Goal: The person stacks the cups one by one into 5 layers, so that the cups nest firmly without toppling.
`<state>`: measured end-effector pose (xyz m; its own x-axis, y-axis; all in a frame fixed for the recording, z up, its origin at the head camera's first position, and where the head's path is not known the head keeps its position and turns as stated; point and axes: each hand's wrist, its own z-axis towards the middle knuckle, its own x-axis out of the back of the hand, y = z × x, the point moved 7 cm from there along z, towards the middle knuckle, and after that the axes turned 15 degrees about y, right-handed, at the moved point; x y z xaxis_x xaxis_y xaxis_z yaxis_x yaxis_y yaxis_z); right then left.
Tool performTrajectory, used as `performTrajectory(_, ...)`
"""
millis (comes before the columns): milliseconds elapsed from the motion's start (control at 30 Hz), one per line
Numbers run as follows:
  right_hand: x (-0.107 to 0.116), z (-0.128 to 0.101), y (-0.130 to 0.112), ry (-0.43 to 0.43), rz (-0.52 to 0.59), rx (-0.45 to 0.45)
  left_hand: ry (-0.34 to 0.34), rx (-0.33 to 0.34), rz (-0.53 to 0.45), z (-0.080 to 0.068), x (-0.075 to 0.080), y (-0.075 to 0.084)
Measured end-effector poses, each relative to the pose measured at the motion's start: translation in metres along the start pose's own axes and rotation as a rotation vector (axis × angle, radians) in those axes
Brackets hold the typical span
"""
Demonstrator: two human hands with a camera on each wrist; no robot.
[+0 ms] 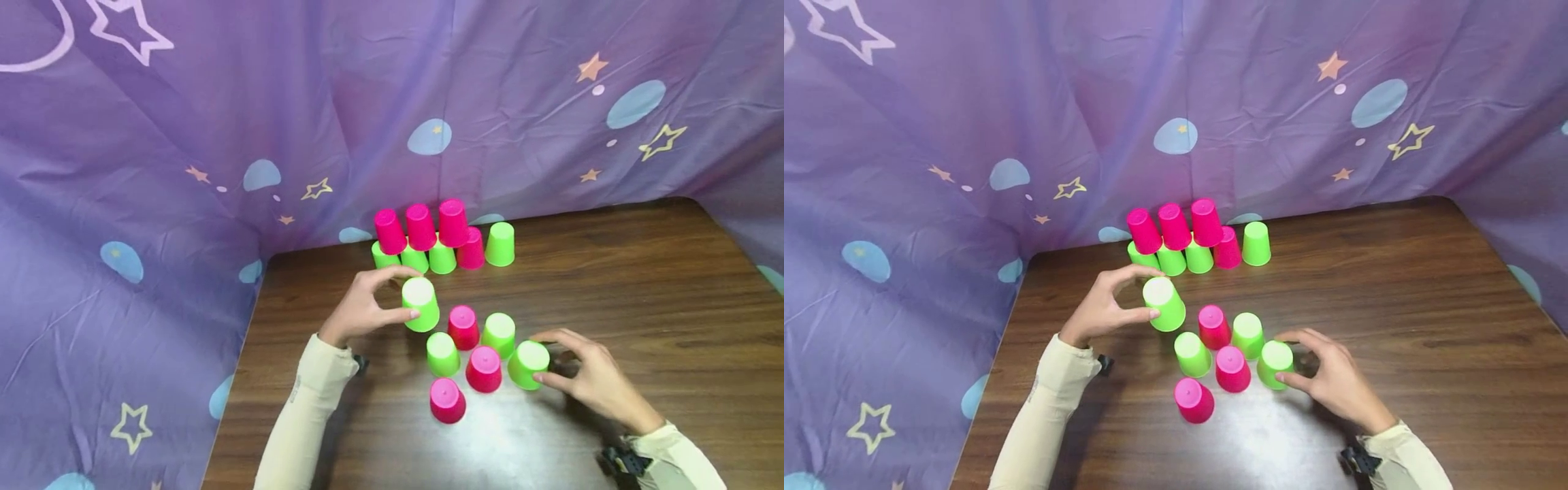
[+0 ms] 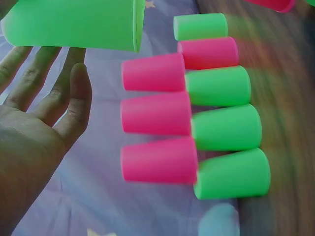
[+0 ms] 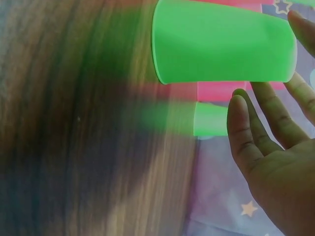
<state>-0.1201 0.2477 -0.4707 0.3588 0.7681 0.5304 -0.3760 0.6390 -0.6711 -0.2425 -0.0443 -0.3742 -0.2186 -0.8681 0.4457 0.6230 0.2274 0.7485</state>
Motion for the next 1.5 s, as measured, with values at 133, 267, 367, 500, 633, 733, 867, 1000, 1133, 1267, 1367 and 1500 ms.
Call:
performTrajectory(133,-0.004,-0.002,0.0,-0.017,0.022,-0.005,-0.027,-0.001,-0.008,0.019,-0.01,0.003)
performTrajectory(267,-0.004,-0.002,0.001,-0.016,0.006,-0.004,-0.055,0.034,-0.064,0.037,-0.021,0.004)
performTrajectory(367,-0.003,-0.001,0.001,-0.014,-0.004,-0.001,-0.068,0.042,-0.079,0.049,-0.029,0.005)
performTrajectory(500,-0.001,0.0,-0.001,-0.013,-0.008,-0.006,-0.071,0.028,-0.056,0.064,-0.037,0.006)
performTrajectory(633,-0.001,0.0,-0.002,0.0,-0.013,-0.013,-0.085,0.005,-0.043,0.078,-0.043,0.008)
performTrajectory(733,-0.003,0.001,-0.001,0.006,0.001,-0.021,-0.106,-0.011,-0.031,0.088,-0.047,0.009)
performTrajectory(867,-0.004,0.0,0.001,0.002,0.021,-0.034,-0.117,-0.03,-0.016,0.099,-0.052,0.01)
performTrajectory(1000,-0.001,-0.001,0.0,0.017,-0.021,-0.019,-0.111,-0.025,0.002,0.109,-0.057,0.01)
performTrajectory(1133,0.0,0.0,0.0,0.029,-0.039,-0.011,-0.111,0.024,0.029,0.118,-0.06,0.005)
performTrajectory(1267,0.0,0.001,-0.001,0.032,-0.02,0.004,-0.127,0.059,0.072,0.128,-0.064,-0.002)
performTrajectory(1367,0.0,0.001,-0.001,0.026,-0.005,-0.001,-0.141,0.063,0.119,0.138,-0.068,-0.006)
performTrajectory(1500,-0.002,-0.001,0.001,-0.012,0.076,-0.04,-0.163,0.043,0.2,0.151,-0.075,-0.007)
